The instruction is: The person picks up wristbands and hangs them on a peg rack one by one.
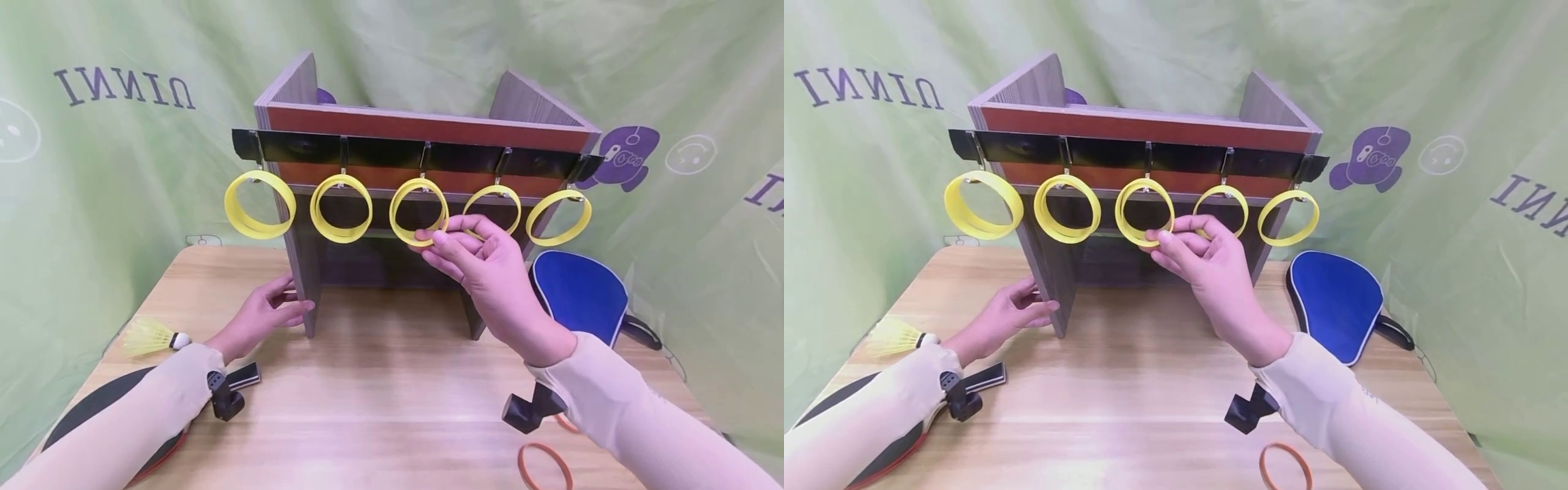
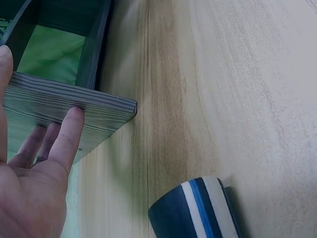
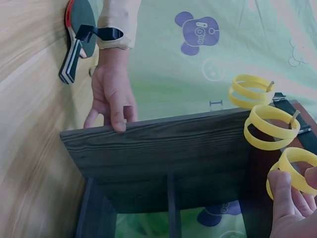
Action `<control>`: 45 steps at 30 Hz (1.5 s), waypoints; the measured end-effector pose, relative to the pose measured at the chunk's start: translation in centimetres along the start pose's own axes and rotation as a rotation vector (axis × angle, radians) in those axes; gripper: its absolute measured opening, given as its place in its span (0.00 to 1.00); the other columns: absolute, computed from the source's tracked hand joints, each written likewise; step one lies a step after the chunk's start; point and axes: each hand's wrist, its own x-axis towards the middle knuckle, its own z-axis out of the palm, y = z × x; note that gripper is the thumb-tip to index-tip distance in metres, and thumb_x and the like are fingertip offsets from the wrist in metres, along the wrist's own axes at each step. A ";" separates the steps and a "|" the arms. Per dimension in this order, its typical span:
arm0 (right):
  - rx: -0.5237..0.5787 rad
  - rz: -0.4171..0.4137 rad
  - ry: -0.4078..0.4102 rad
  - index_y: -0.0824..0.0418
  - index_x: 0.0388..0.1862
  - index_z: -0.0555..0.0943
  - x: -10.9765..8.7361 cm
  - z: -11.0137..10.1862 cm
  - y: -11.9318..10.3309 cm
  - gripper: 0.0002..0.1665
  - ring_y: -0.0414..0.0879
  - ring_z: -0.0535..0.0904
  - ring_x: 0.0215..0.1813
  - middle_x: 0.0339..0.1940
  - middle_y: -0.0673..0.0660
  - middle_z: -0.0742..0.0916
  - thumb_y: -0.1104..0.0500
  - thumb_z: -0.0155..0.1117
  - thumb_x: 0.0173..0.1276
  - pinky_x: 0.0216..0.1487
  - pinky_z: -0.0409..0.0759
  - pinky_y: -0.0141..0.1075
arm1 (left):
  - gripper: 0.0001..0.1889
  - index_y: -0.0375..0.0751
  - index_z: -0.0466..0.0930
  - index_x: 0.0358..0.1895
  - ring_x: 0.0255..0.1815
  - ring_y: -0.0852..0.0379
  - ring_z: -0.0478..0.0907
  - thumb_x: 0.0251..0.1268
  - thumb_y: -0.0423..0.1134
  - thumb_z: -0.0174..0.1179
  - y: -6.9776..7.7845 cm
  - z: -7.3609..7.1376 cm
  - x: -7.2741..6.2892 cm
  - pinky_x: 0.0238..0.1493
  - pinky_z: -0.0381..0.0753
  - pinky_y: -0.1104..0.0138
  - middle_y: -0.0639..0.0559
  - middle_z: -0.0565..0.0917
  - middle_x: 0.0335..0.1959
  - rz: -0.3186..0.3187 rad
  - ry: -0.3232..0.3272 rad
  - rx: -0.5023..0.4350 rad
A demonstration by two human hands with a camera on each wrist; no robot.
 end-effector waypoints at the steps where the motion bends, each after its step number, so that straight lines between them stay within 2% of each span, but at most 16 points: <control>1: -0.001 0.004 -0.003 0.63 0.52 0.73 0.0 0.0 0.2 0.09 0.45 0.92 0.50 0.43 0.48 0.94 0.69 0.60 0.78 0.62 0.89 0.38 | 0.41 0.42 0.57 0.84 0.54 0.69 0.82 0.72 0.36 0.67 -0.1 0.0 -0.1 0.54 0.92 0.66 0.29 0.73 0.71 0.000 0.000 -0.002; 9: -0.042 0.031 -0.043 0.64 0.58 0.73 -0.4 -0.2 0.7 0.13 0.45 0.92 0.52 0.46 0.48 0.94 0.67 0.60 0.79 0.62 0.88 0.36 | 0.39 0.40 0.58 0.83 0.55 0.69 0.82 0.73 0.36 0.66 -0.4 0.1 -0.3 0.56 0.91 0.66 0.31 0.74 0.68 0.008 0.003 -0.012; 16: -0.072 0.073 -0.076 0.68 0.62 0.71 -0.7 -0.4 0.8 0.17 0.48 0.92 0.54 0.49 0.53 0.93 0.64 0.59 0.80 0.64 0.87 0.39 | 0.39 0.42 0.58 0.83 0.55 0.70 0.82 0.73 0.37 0.67 -0.4 -0.1 -0.5 0.55 0.91 0.66 0.29 0.73 0.70 -0.002 0.003 0.002; 22: -0.142 0.068 -0.119 0.70 0.63 0.72 -1.6 -1.4 0.6 0.20 0.50 0.91 0.57 0.53 0.58 0.92 0.59 0.60 0.81 0.63 0.88 0.36 | 0.40 0.43 0.57 0.84 0.55 0.69 0.82 0.73 0.37 0.66 -0.5 -0.1 -0.5 0.56 0.91 0.66 0.29 0.73 0.70 0.000 0.003 -0.008; 30: -0.222 0.083 -0.193 0.67 0.60 0.77 -3.1 -3.9 0.2 0.16 0.49 0.91 0.57 0.53 0.54 0.93 0.57 0.57 0.83 0.62 0.88 0.36 | 0.40 0.43 0.57 0.84 0.55 0.70 0.81 0.73 0.37 0.67 -0.3 -0.1 -0.4 0.56 0.91 0.66 0.30 0.73 0.70 -0.002 0.007 -0.004; 36: -0.367 0.118 -0.217 0.73 0.61 0.74 -3.9 -6.3 0.5 0.20 0.46 0.91 0.55 0.53 0.59 0.92 0.57 0.56 0.83 0.58 0.90 0.35 | 0.40 0.43 0.58 0.83 0.55 0.69 0.81 0.73 0.36 0.67 -0.3 0.1 -0.2 0.55 0.91 0.66 0.30 0.73 0.70 0.001 0.008 -0.010; 40: -0.441 0.154 -0.238 0.76 0.60 0.74 -4.9 -8.2 1.3 0.21 0.45 0.92 0.53 0.51 0.61 0.93 0.58 0.57 0.83 0.55 0.91 0.34 | 0.40 0.44 0.58 0.84 0.55 0.69 0.81 0.73 0.36 0.67 -0.4 0.2 -0.1 0.55 0.91 0.66 0.31 0.73 0.70 0.005 0.005 -0.014; 45: -0.460 0.167 -0.324 0.79 0.58 0.75 -6.5 -10.9 3.6 0.18 0.42 0.92 0.51 0.47 0.50 0.93 0.62 0.57 0.82 0.53 0.92 0.33 | 0.40 0.45 0.57 0.84 0.55 0.68 0.82 0.73 0.36 0.66 -0.3 0.1 0.0 0.56 0.91 0.65 0.29 0.73 0.70 0.011 -0.006 -0.011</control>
